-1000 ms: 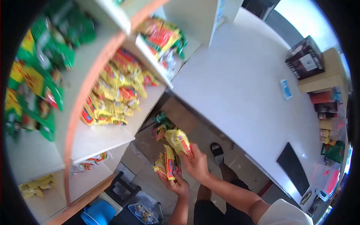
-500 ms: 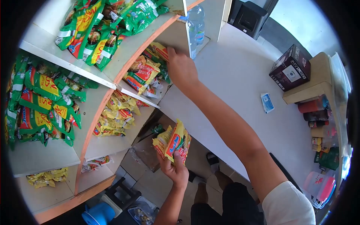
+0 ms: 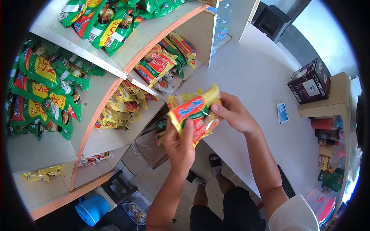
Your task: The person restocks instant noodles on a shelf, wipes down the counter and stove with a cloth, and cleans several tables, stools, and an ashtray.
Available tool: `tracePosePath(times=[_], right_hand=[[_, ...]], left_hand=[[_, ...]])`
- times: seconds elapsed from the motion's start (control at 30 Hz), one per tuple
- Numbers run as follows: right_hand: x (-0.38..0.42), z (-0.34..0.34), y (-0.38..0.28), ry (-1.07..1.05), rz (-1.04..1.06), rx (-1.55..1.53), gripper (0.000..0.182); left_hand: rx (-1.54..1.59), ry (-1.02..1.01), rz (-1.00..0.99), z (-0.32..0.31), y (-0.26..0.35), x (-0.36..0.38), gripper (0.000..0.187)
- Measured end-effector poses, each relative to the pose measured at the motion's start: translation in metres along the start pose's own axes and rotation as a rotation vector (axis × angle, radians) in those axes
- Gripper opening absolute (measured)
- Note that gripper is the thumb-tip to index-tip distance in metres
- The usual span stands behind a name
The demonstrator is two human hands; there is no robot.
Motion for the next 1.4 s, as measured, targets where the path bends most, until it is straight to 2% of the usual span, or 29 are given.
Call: tracePosePath(times=[0.03,0.07,0.1,0.17,0.23,0.3,0.4,0.5,0.6,0.7,0.8,0.87,0.93,0.97,1.03,1.1,1.13,1.2,1.3,1.4], right_hand=[[0.006,0.005,-0.002,0.044,0.012,0.030,0.042],[0.010,0.008,-0.004,0.088,0.020,0.057,0.042],[0.011,0.006,-0.011,0.219,0.008,-0.064,0.042],[0.007,0.001,-0.024,0.484,-0.009,-0.307,0.040],[-0.009,0.005,-0.018,0.496,0.004,-0.381,0.040],[-0.031,-0.019,-0.025,0.497,0.026,-0.503,0.040],[-0.065,-0.035,-0.031,0.259,-0.024,-0.869,0.042],[-0.097,-0.047,-0.047,0.245,0.084,-0.969,0.038],[-0.139,-0.042,-0.048,0.254,0.143,-0.808,0.035],[-0.163,-0.033,-0.036,0.420,0.097,-0.121,0.032],[-0.156,-0.020,-0.018,0.650,0.339,0.430,0.041],[-0.107,-0.017,-0.032,0.504,0.083,0.481,0.042],[-0.044,-0.023,-0.046,0.245,-0.083,0.161,0.044],[-0.020,-0.029,-0.041,0.220,-0.027,-0.024,0.045],[-0.008,-0.027,-0.037,0.228,0.060,-0.214,0.049],[-0.007,-0.020,-0.037,0.303,0.129,-0.221,0.051],[-0.018,-0.025,-0.048,0.369,0.171,-0.297,0.048],[-0.038,-0.015,-0.071,0.269,0.128,-0.259,0.046],[-0.090,-0.012,-0.080,0.138,0.139,-0.301,0.042],[-0.130,-0.031,-0.082,0.336,0.194,-0.517,0.034]], left_hand=[[-0.128,-0.057,-0.095,0.000,-0.001,-0.004,0.027],[-0.220,-0.022,-0.221,-0.004,0.000,-0.006,0.030],[-0.315,0.010,-0.346,-0.007,0.001,-0.006,0.033],[-0.298,0.111,-0.294,-0.006,0.001,0.001,0.037],[-0.277,0.178,-0.232,-0.005,0.001,0.010,0.038],[-0.259,0.220,-0.154,0.000,-0.002,0.024,0.038],[-0.313,0.205,-0.103,0.015,-0.022,0.045,0.038],[-0.326,0.183,-0.054,0.020,-0.028,0.062,0.041],[-0.297,0.172,0.000,0.029,-0.035,0.070,0.048],[-0.216,0.181,-0.026,0.027,-0.033,0.063,0.050],[-0.227,0.112,-0.123,0.020,-0.025,0.045,0.052],[-0.199,0.062,-0.202,0.010,-0.019,0.027,0.055],[-0.071,0.006,-0.261,-0.013,-0.009,0.004,0.058],[0.038,-0.024,-0.275,-0.026,-0.005,-0.008,0.061],[-0.189,-0.127,-0.442,-0.040,-0.003,-0.035,0.066],[-0.373,-0.168,-0.513,-0.057,0.015,-0.048,0.072],[-0.400,-0.177,-0.509,-0.060,0.019,-0.047,0.075],[-0.400,-0.195,-0.486,-0.059,0.024,-0.043,0.081],[-0.291,-0.138,-0.336,-0.045,0.017,-0.013,0.075],[-0.261,-0.043,-0.223,-0.015,-0.018,0.025,0.058]])
Point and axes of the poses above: each hand's wrist, its own x-axis away from the middle knuckle, its own z-axis out of the back of the hand, y = z × x, the point moved 1 cm from there along -x, towards the middle knuckle, and after that the axes turned 4 degrees about x, right-handed, at the moved point
